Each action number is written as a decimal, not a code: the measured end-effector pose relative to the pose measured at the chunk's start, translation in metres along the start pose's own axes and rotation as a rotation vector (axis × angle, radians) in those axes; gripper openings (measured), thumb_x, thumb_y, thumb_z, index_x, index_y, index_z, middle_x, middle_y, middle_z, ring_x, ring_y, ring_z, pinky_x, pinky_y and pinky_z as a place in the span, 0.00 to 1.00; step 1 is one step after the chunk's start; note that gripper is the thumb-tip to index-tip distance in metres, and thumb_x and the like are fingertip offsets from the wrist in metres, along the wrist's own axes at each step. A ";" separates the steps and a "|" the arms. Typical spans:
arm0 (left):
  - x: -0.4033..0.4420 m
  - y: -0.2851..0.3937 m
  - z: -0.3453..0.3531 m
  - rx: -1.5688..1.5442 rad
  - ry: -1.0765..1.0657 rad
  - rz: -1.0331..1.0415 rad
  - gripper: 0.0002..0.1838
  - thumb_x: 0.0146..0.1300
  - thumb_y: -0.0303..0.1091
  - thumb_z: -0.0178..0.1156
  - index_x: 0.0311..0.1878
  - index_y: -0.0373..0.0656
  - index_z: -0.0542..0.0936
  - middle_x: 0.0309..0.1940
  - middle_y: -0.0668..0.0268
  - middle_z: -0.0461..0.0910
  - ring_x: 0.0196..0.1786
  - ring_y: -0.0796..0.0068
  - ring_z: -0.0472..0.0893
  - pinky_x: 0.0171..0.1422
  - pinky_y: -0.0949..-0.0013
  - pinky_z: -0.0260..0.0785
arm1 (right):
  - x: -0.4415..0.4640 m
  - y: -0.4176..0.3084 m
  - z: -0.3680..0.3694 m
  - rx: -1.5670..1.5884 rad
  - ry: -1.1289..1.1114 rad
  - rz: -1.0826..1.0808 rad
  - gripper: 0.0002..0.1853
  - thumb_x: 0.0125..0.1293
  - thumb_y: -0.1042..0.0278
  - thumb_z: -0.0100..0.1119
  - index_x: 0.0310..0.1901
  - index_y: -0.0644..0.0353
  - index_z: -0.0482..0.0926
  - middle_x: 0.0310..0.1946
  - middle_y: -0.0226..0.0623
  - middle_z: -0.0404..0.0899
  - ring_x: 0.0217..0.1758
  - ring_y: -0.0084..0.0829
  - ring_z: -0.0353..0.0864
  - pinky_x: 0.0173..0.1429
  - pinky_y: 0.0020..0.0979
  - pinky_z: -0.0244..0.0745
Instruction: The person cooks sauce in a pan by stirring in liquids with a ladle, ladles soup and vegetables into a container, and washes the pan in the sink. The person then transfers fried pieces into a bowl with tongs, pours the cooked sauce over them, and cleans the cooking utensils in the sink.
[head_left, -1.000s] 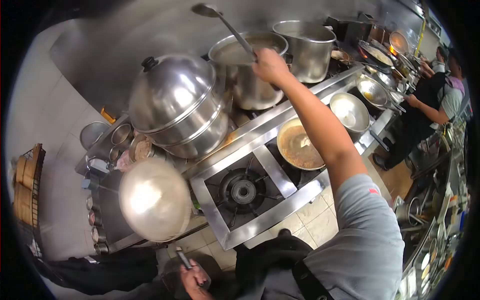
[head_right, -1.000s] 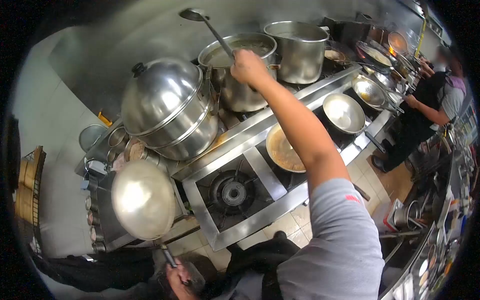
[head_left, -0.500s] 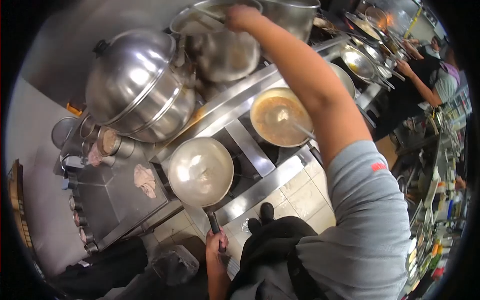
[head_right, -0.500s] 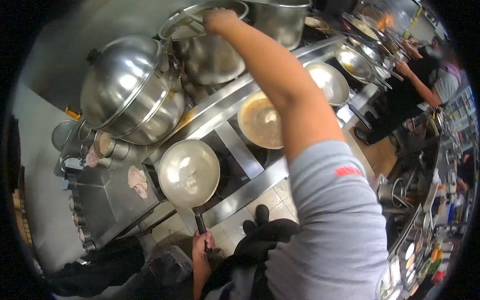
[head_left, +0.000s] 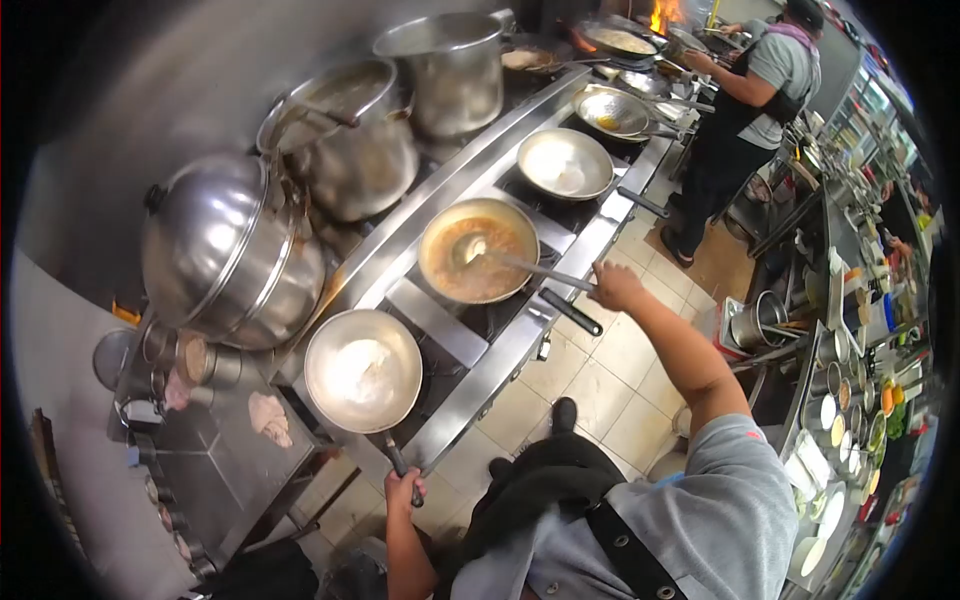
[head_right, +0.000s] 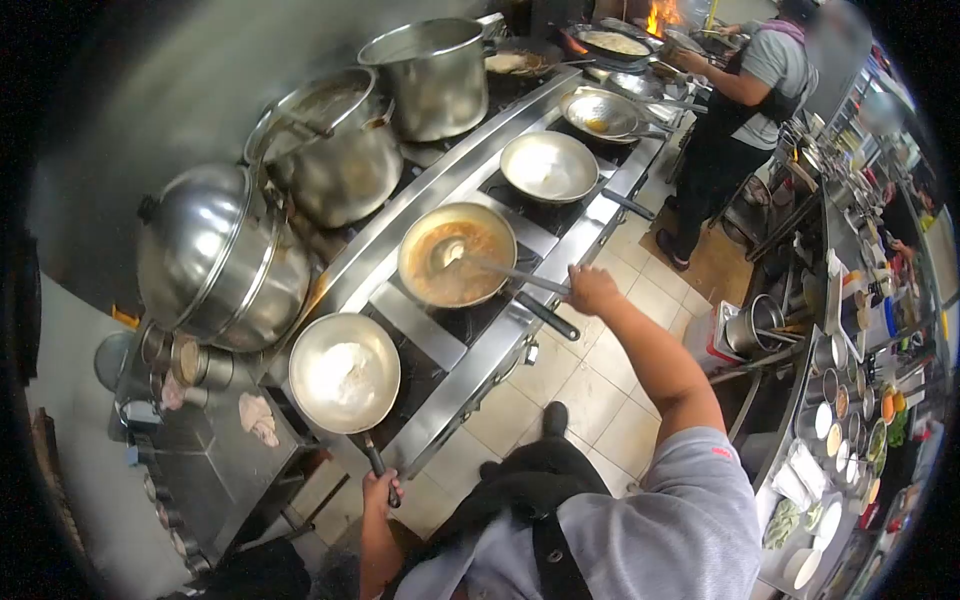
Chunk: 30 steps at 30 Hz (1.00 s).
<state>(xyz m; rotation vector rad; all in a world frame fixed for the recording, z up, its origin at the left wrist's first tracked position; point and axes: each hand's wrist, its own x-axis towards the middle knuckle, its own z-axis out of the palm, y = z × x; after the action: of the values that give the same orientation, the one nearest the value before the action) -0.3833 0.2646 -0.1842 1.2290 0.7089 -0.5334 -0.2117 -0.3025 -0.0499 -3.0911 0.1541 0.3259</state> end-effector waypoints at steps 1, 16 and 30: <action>0.006 -0.006 -0.002 0.220 0.160 0.073 0.07 0.56 0.27 0.58 0.37 0.37 0.72 0.16 0.65 0.70 0.12 0.70 0.70 0.16 0.65 0.66 | 0.003 0.009 0.014 0.036 -0.009 -0.006 0.24 0.63 0.55 0.56 0.55 0.63 0.68 0.48 0.52 0.77 0.50 0.48 0.79 0.52 0.45 0.75; -0.005 -0.016 0.194 0.723 1.304 0.693 0.19 0.53 0.39 0.73 0.33 0.37 0.73 0.27 0.67 0.72 0.31 0.73 0.70 0.38 0.65 0.67 | 0.028 0.060 0.007 0.483 0.017 -0.317 0.12 0.68 0.65 0.48 0.46 0.64 0.70 0.33 0.55 0.80 0.39 0.55 0.80 0.43 0.50 0.74; 0.111 0.001 0.480 -0.726 -0.538 0.009 0.09 0.64 0.38 0.55 0.45 0.48 0.73 0.24 0.69 0.73 0.26 0.72 0.76 0.36 0.56 0.74 | 0.029 0.060 -0.007 0.372 -0.125 -0.396 0.12 0.67 0.66 0.48 0.46 0.65 0.70 0.32 0.56 0.80 0.38 0.56 0.81 0.44 0.50 0.75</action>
<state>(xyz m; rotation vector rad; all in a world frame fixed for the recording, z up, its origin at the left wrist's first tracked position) -0.2134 -0.1973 -0.1828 0.3791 0.3737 -0.5041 -0.1877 -0.3649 -0.0506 -2.6418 -0.3550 0.4153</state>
